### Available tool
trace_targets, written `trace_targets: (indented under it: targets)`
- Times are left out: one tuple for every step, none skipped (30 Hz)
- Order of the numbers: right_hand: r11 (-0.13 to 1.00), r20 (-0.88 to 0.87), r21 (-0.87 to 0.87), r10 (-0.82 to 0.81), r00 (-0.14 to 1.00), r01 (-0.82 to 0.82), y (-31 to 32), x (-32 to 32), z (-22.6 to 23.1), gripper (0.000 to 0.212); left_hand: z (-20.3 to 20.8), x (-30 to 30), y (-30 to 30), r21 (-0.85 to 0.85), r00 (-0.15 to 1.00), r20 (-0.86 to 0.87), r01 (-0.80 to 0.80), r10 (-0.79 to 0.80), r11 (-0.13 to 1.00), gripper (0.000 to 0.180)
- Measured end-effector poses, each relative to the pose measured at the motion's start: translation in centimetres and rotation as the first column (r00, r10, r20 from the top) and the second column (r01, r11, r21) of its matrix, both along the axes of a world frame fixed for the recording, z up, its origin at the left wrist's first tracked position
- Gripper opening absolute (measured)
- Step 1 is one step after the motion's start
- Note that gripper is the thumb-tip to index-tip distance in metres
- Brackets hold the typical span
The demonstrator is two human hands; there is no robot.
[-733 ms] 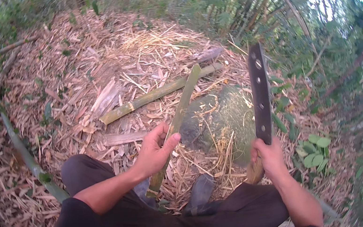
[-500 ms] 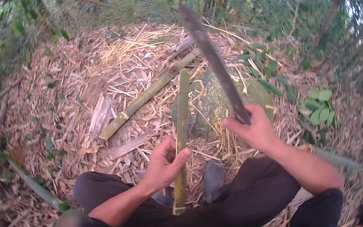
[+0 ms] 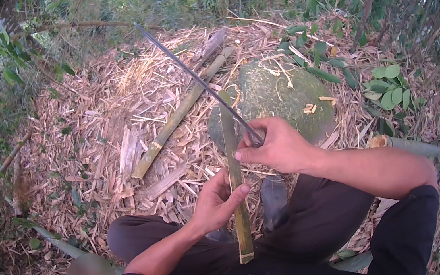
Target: The person sits on the ground in a bamboo grove and uses a large machete to split a bamboo stalk. They hold the stalk against a mossy rock and repeatedly strike it with the machete to split it into thin strips.
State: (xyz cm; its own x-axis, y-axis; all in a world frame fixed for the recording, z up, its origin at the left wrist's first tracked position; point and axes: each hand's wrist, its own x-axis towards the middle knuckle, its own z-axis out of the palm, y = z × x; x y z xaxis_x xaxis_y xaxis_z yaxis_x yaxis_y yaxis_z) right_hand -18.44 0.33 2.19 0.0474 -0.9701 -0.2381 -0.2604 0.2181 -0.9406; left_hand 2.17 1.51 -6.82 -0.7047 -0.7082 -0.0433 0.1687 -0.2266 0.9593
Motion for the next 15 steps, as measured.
trace_targets:
  targets:
    - [1.000,0.006,0.003,0.007,1.000,-0.007,-0.1,-0.1,-0.1,0.026,0.5,-0.1,0.1,0.026,1.000,-0.023,-0.002,0.003,1.000,0.020]
    - [1.000,0.011,0.006,0.014,1.000,-0.014,-0.2,-0.2,-0.2,0.026,0.8,-0.1,0.1,0.052,0.999,-0.045,-0.005,0.007,0.999,0.020]
    - [1.000,0.021,0.005,0.018,1.000,-0.018,-0.3,-0.4,-0.3,0.025,0.5,0.0,0.0,0.039,0.999,-0.037,0.005,-0.003,0.999,0.021]
    - [1.000,0.031,0.004,0.022,0.999,-0.022,-0.4,-0.6,-0.5,0.024,0.3,0.1,-0.1,0.027,0.999,-0.030,0.014,-0.013,1.000,0.021]
    - [1.000,0.040,0.004,0.027,0.999,-0.027,-0.6,-0.8,-0.7,0.023,0.1,0.3,-0.3,0.015,0.999,-0.022,0.024,-0.023,1.000,0.022]
    - [1.000,0.020,0.009,0.022,1.000,-0.022,-0.7,-1.0,-0.6,0.022,0.1,0.3,-0.2,0.039,0.999,-0.047,0.023,-0.021,0.999,0.023]
    - [1.000,-0.002,0.015,0.015,1.000,-0.015,-0.7,-1.1,-0.5,0.021,0.4,0.2,-0.3,0.064,0.997,-0.075,0.025,-0.020,0.998,0.024]
    - [1.000,-0.024,0.021,0.008,1.000,-0.007,-0.8,-1.3,-0.4,0.020,0.7,0.2,-0.3,0.089,0.995,-0.102,0.027,-0.018,0.996,0.025]
    - [1.000,-0.024,0.012,0.003,1.000,-0.003,-0.8,-1.4,-0.5,0.020,0.8,0.2,-0.4,0.102,0.995,-0.100,0.031,-0.021,0.994,0.026]
    - [1.000,-0.025,0.003,-0.002,1.000,0.002,-0.8,-1.6,-0.7,0.020,0.8,0.2,-0.4,0.115,0.995,-0.097,0.035,-0.024,0.993,0.026]
    - [1.000,-0.025,-0.006,-0.008,1.000,0.007,-0.8,-1.7,-0.8,0.019,0.9,0.2,-0.5,0.129,0.995,-0.095,0.040,-0.028,0.991,0.027]
    - [1.000,-0.019,-0.013,-0.004,1.000,0.004,-0.7,-1.8,-0.9,0.020,0.8,0.2,-0.5,0.129,0.994,-0.103,0.043,-0.030,0.991,0.027]
    - [1.000,-0.012,-0.018,0.000,1.000,-0.001,-0.8,-1.8,-1.0,0.021,0.7,0.2,-0.6,0.131,0.993,-0.110,0.045,-0.031,0.990,0.026]
    - [1.000,-0.006,-0.024,0.005,1.000,-0.005,-0.7,-1.8,-1.0,0.021,0.7,0.2,-0.6,0.132,0.993,-0.118,0.047,-0.031,0.990,0.025]
    - [1.000,-0.018,-0.007,0.002,1.000,-0.002,-0.7,-1.8,-0.9,0.022,0.7,0.1,-0.6,0.134,0.992,-0.122,0.041,-0.025,0.990,0.024]
